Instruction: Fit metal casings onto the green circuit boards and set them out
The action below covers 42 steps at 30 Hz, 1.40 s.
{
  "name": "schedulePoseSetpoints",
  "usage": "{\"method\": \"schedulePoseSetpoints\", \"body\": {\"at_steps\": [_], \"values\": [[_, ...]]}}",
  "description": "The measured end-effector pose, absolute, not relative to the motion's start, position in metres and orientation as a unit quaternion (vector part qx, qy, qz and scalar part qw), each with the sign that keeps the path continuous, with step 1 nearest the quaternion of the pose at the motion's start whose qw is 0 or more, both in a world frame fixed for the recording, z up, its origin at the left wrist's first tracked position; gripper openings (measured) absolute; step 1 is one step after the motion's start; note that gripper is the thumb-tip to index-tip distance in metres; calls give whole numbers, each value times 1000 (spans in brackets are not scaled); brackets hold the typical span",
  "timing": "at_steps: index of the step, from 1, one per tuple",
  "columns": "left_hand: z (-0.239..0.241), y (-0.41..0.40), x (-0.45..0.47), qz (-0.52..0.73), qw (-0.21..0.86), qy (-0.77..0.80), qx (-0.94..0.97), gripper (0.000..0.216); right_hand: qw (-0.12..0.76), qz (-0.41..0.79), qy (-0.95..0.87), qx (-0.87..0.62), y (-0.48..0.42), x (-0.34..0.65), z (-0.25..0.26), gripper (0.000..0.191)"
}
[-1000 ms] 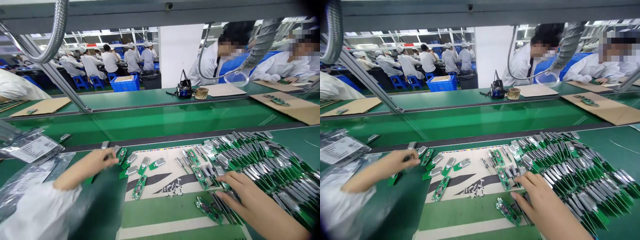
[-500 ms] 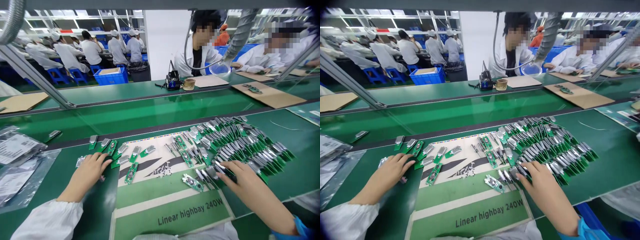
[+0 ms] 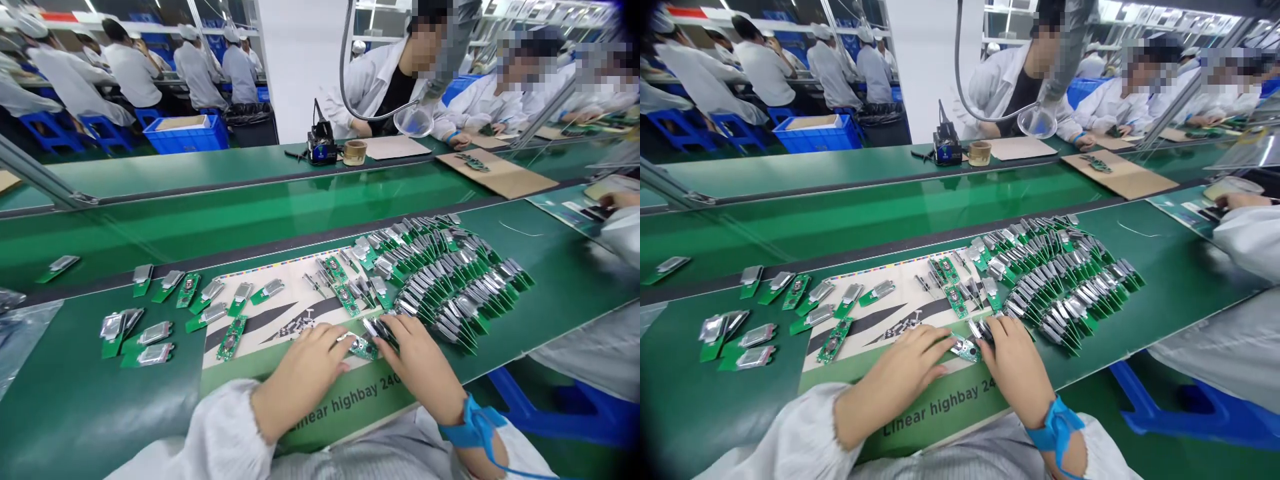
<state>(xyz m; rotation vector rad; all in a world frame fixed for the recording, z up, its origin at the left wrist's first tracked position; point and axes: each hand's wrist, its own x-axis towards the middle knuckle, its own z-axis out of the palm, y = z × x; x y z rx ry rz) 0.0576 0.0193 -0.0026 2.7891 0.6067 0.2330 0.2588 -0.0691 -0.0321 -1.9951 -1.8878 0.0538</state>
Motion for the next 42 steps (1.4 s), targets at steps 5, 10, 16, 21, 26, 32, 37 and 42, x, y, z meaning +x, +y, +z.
{"method": "schedulePoseSetpoints", "body": {"at_steps": [5, 10, 16, 21, 26, 32, 37, 42], "values": [[-22, 34, 80, 65, 173, 190, 964, 16, 201, 36, -670, -714, -65, 254, -35, 20], [-16, 44, 80, 61, 190, 179, 963, 12, 208, 53, -673, -708, -64, 251, -34, 22], [-19, 46, 93, 70, 198, 163, 964, 14, 205, 59, -679, -702, -70, 252, -35, 23], [-30, 48, 96, 97, 172, 190, 962, 26, 187, 52, -675, -712, -74, 245, -35, 40], [-30, 49, 95, 107, 161, 182, 964, 18, 174, 28, -661, -729, -68, 237, -38, 32], [-19, 69, 90, 111, 77, 185, 974, 13, 175, -13, -633, -754, -71, 236, -43, 33], [-16, 83, 96, 93, -1, 160, 983, 17, 182, -15, -641, -745, -70, 242, -35, 46], [-18, 86, 103, 91, -52, 111, 988, 18, 187, 1, -659, -728, -31, 261, -20, 32]]}}
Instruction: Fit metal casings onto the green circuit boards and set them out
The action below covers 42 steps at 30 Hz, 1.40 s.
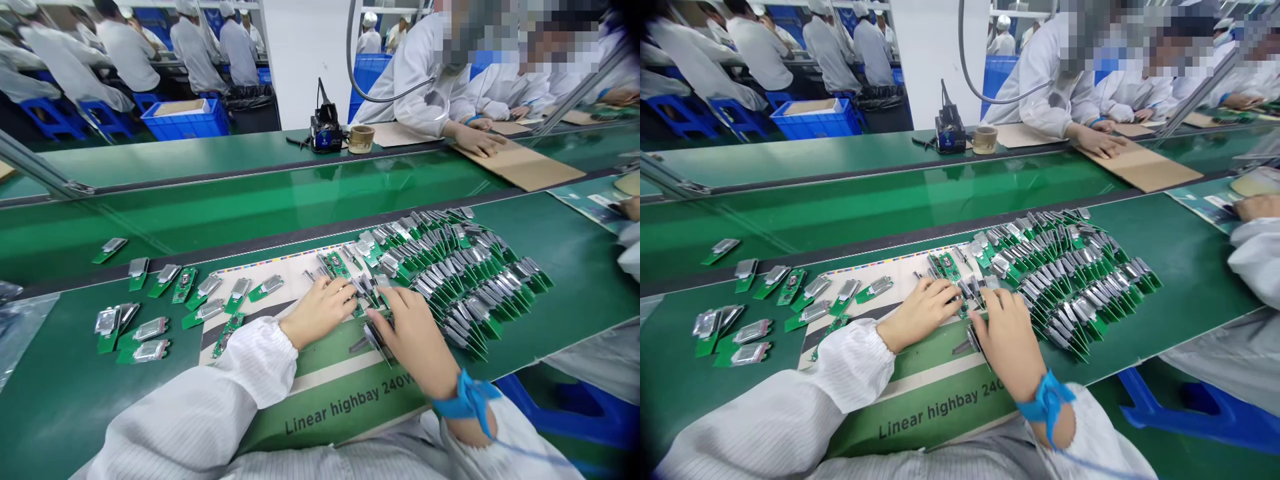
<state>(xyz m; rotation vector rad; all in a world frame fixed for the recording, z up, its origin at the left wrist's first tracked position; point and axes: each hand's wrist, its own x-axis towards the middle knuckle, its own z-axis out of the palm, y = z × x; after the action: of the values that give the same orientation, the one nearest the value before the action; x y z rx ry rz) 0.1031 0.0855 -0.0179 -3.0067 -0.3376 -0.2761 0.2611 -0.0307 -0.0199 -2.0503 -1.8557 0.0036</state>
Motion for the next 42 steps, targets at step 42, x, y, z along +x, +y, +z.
{"method": "schedulePoseSetpoints", "body": {"at_steps": [42], "values": [[-5, 211, 94, -2, -242, -241, -940, 18, -107, 94, -753, -643, 120, 237, 18, 29]]}}
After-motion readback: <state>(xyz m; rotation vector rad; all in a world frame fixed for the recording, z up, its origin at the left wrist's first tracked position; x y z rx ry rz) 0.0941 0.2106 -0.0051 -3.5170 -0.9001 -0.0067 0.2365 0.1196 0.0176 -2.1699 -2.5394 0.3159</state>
